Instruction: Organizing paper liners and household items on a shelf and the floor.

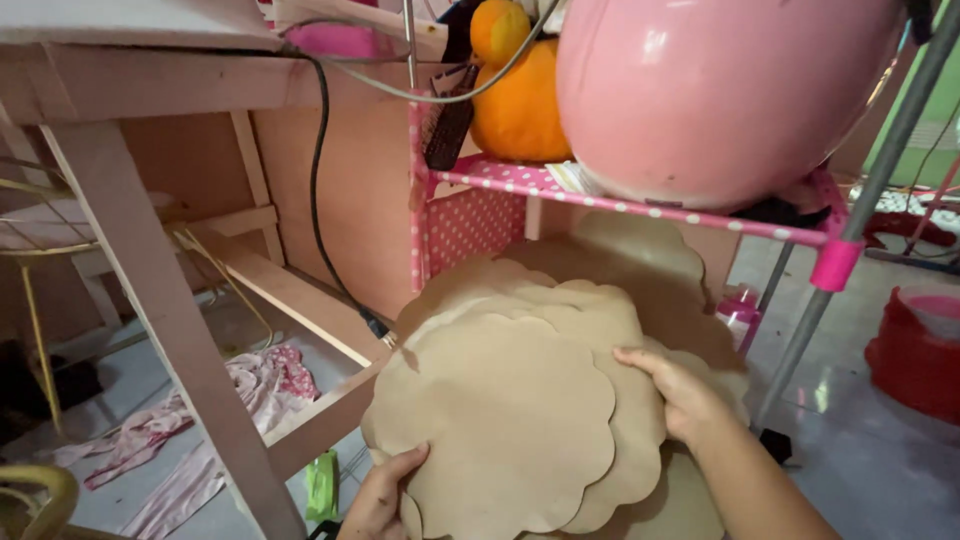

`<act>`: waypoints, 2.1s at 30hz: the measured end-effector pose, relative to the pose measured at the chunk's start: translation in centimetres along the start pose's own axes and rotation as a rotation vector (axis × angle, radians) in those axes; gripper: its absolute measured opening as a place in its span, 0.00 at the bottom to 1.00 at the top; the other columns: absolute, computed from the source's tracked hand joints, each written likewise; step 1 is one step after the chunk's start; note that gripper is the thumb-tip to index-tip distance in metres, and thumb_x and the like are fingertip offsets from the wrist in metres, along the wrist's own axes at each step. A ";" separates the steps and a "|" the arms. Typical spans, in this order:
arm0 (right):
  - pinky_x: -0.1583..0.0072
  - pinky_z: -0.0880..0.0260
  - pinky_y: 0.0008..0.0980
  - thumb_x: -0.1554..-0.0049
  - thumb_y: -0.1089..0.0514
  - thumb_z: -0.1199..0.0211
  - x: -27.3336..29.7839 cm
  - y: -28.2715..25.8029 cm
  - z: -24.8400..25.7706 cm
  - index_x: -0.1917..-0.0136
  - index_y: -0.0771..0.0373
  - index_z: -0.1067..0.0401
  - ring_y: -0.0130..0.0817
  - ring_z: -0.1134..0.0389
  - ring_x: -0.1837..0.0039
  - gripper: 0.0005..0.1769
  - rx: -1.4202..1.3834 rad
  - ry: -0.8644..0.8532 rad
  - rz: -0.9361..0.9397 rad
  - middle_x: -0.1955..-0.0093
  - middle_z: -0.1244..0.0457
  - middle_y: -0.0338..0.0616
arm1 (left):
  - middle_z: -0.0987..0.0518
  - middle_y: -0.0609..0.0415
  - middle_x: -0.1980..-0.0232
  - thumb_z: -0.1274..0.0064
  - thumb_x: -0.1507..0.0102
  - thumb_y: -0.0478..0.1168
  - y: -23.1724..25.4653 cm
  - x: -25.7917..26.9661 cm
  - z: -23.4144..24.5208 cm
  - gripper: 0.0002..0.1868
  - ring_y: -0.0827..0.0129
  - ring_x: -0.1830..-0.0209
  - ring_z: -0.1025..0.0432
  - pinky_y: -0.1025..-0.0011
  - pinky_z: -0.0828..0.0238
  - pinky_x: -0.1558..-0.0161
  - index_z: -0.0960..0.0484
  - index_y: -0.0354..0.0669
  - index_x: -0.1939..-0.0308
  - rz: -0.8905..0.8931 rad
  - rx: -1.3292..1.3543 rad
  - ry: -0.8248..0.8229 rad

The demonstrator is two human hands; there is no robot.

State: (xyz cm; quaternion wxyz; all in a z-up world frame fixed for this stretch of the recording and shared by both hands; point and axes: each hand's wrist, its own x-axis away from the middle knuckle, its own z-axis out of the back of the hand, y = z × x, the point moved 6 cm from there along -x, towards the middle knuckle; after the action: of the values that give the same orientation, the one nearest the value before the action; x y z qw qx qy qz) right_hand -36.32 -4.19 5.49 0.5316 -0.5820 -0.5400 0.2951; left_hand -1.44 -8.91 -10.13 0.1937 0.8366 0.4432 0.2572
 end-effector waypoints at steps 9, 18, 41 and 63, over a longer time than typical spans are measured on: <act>0.34 0.31 0.51 0.43 0.49 0.40 -0.9 3.2 -1.0 0.27 0.58 0.36 0.45 0.32 0.34 0.32 -0.147 -0.053 -0.080 0.32 0.34 0.47 | 0.20 0.49 0.37 0.53 0.40 0.65 2.8 4.2 -2.9 0.37 0.54 0.39 0.26 0.50 0.30 0.41 0.24 0.46 0.35 -0.267 0.044 0.288; 0.37 0.32 0.52 0.45 0.54 0.49 0.4 4.3 -1.1 0.29 0.58 0.36 0.47 0.33 0.35 0.30 -0.233 -0.074 -0.125 0.33 0.35 0.48 | 0.19 0.46 0.41 0.58 0.46 0.74 4.7 6.5 -6.8 0.46 0.50 0.45 0.24 0.48 0.27 0.47 0.24 0.46 0.37 -0.364 0.142 0.017; 0.35 0.32 0.52 0.44 0.51 0.43 4.4 6.9 -2.3 0.28 0.58 0.35 0.45 0.33 0.33 0.30 -0.274 -0.149 -0.121 0.31 0.35 0.46 | 0.18 0.44 0.40 0.45 0.41 0.46 2.9 2.6 -6.7 0.30 0.53 0.43 0.23 0.52 0.27 0.40 0.25 0.38 0.37 -0.177 -0.040 -0.009; 0.31 0.40 0.49 0.45 0.30 0.52 5.3 4.2 -5.2 0.31 0.49 0.31 0.40 0.36 0.31 0.36 -0.431 -0.179 -0.010 0.30 0.35 0.36 | 0.20 0.38 0.39 0.47 0.40 0.37 -0.3 2.0 -6.9 0.26 0.47 0.41 0.24 0.50 0.27 0.38 0.26 0.30 0.38 -0.003 0.127 0.019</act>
State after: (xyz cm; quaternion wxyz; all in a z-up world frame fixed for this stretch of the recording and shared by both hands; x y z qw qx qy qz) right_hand -28.94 -0.19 4.16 0.3462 -0.6509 -0.6385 0.2208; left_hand -4.89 -6.40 -4.29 0.1364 0.8440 0.4619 0.2361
